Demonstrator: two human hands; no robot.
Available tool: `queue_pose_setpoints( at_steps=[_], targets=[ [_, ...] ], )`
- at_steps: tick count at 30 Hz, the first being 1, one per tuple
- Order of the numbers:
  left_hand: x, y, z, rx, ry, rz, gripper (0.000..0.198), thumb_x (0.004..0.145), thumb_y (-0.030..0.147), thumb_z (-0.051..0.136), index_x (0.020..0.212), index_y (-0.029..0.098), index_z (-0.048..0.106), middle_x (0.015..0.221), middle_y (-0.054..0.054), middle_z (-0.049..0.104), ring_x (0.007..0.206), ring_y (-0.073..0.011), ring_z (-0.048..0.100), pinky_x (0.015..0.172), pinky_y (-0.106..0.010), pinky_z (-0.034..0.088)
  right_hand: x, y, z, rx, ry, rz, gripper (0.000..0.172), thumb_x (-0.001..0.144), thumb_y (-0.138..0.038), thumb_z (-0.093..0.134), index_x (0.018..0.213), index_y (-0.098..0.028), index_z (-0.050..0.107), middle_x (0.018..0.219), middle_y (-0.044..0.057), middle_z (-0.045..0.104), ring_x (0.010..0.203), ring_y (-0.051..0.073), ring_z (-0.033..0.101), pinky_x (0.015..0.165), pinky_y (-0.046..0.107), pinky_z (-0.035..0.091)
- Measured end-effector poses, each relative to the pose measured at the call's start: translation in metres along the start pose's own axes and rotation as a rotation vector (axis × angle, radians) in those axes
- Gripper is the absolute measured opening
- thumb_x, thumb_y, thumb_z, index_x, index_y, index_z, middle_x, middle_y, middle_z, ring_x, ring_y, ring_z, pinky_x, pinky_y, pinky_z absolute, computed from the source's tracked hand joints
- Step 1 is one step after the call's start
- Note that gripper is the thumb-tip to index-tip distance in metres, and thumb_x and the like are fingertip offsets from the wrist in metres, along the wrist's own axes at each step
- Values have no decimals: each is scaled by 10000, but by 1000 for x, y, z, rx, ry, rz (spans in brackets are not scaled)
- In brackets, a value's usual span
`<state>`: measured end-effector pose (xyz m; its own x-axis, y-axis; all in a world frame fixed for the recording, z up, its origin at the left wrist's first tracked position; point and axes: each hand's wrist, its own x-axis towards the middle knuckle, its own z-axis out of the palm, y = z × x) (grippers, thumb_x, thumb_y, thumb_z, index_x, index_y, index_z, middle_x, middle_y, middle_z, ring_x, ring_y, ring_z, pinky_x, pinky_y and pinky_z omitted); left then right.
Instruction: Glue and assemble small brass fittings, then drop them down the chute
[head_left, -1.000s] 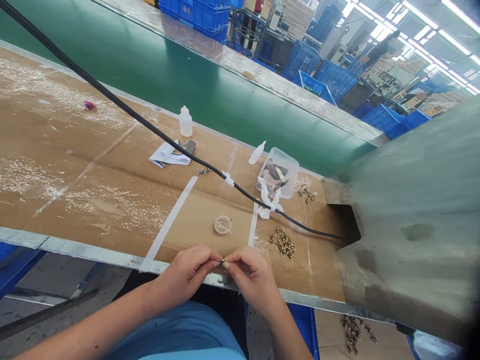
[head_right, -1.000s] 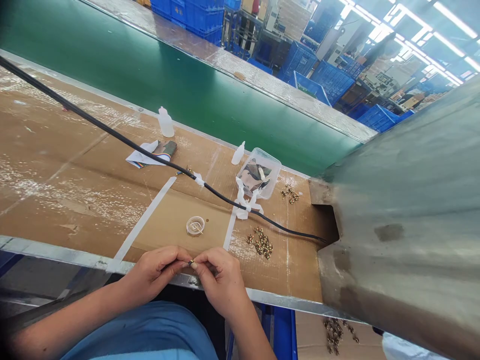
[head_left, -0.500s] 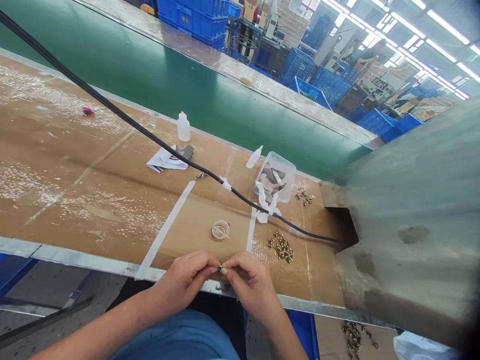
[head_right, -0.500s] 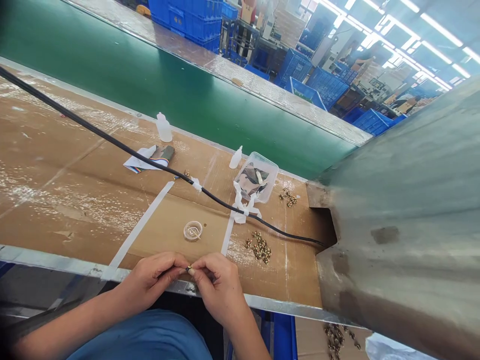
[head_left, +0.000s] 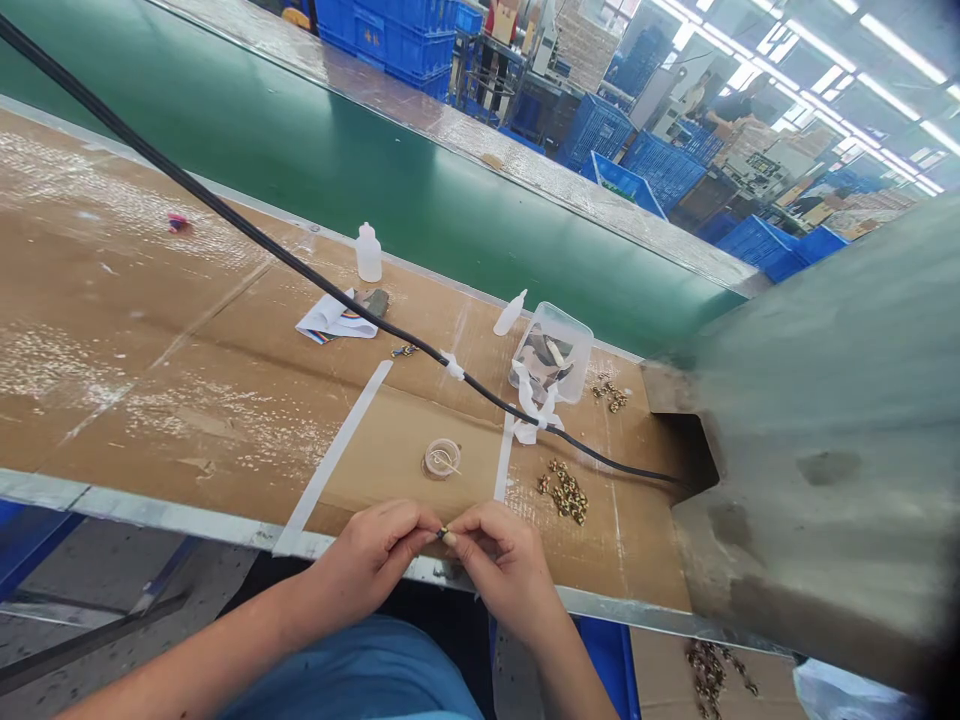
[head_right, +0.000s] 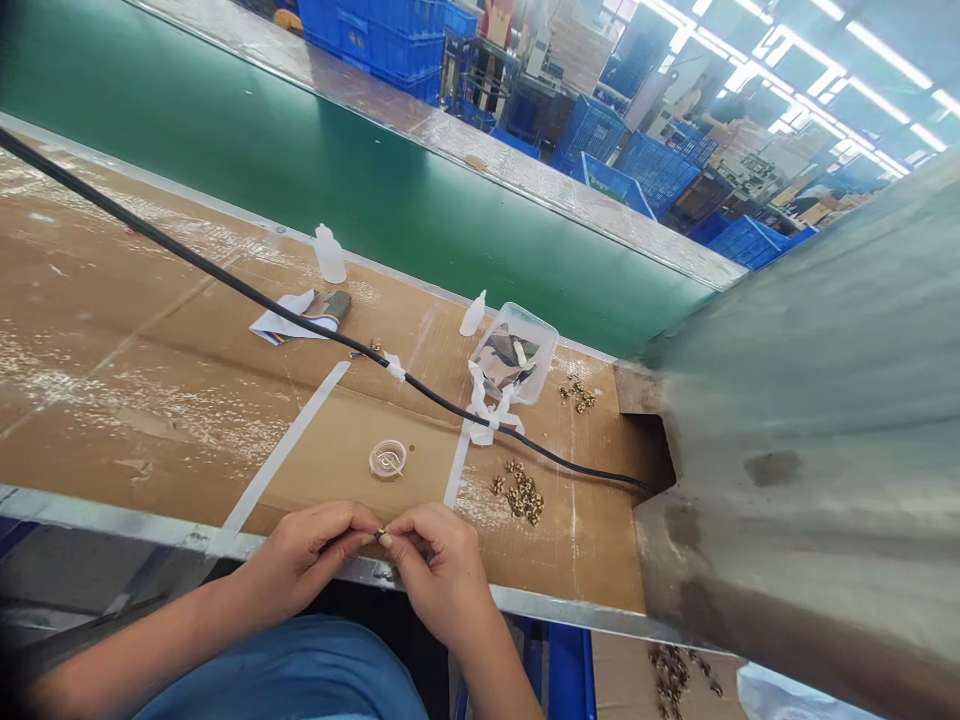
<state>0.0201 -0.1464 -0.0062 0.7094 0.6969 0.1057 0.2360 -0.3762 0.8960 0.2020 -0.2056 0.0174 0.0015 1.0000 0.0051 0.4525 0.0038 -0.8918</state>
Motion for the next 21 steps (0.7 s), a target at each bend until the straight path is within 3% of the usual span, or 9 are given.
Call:
queue_pose_setpoints(
  at_steps=[15,21],
  targets=[
    [0,-1,2,4,23,-13,183,936,190,430,891,190,607,794,-8,648,744,-135,595,680,-214,434,-5,4,4,50,22,53,82,852,-181,595,814,-183,668,750,19,643,695,135,601,604,214,455],
    [0,4,0,-140,31,-94,152,912,226,473,911,180,617,818,-13,664,747,-138,610,677,-215,460,-12,9,15,271,99,164,131,860,-269,605,810,-158,651,728,35,643,646,135,595,586,226,477]
  ],
)
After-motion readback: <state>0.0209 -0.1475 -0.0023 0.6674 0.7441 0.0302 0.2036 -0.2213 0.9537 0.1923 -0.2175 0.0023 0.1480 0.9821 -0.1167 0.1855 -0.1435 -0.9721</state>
